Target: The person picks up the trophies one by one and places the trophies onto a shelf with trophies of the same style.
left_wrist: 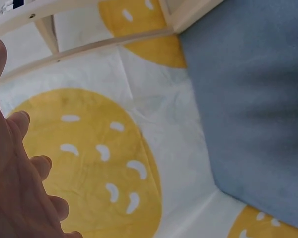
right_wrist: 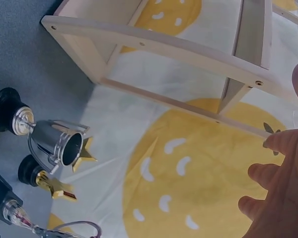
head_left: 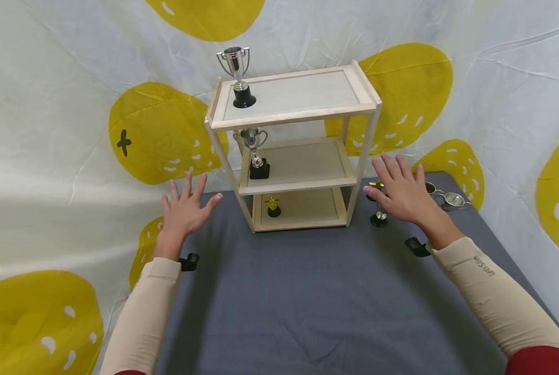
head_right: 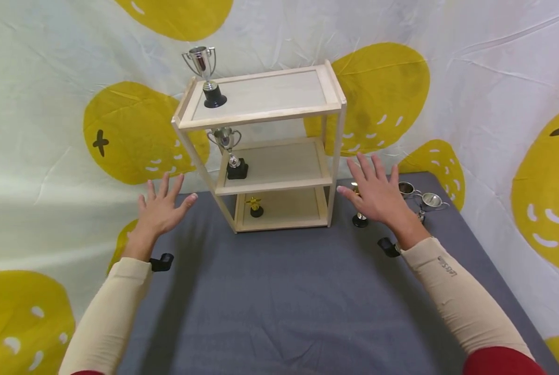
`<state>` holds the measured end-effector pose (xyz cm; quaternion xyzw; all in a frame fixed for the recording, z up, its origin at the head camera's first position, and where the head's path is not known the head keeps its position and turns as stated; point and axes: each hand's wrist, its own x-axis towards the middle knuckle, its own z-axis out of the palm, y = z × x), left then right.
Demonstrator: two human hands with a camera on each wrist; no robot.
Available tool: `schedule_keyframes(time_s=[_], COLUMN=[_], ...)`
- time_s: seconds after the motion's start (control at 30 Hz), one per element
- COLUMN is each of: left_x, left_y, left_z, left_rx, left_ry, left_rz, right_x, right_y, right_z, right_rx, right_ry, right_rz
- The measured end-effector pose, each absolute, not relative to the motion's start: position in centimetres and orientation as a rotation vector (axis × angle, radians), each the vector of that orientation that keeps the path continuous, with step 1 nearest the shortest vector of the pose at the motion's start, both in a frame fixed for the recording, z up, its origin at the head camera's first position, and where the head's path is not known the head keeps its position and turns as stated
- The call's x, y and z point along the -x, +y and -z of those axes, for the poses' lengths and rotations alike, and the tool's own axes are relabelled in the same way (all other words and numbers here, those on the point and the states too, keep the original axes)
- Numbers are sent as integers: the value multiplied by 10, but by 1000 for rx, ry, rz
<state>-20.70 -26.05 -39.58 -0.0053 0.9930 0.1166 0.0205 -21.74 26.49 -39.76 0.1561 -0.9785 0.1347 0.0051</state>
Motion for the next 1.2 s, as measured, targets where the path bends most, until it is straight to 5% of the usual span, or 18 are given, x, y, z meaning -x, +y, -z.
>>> schedule_keyframes(time_s=[0.4, 1.2], left_x=[209, 222], left_y=[-245, -230], left_z=[413, 425], left_rx=[-19, -172], left_ry=[3042, 2738], left_rz=[-453, -1485], right_x=[212, 203], right_y=[268, 286], right_z=[406, 420], right_rx=[-460, -414], right_ry=[-3119, -3126], right_rz=[-467, -493])
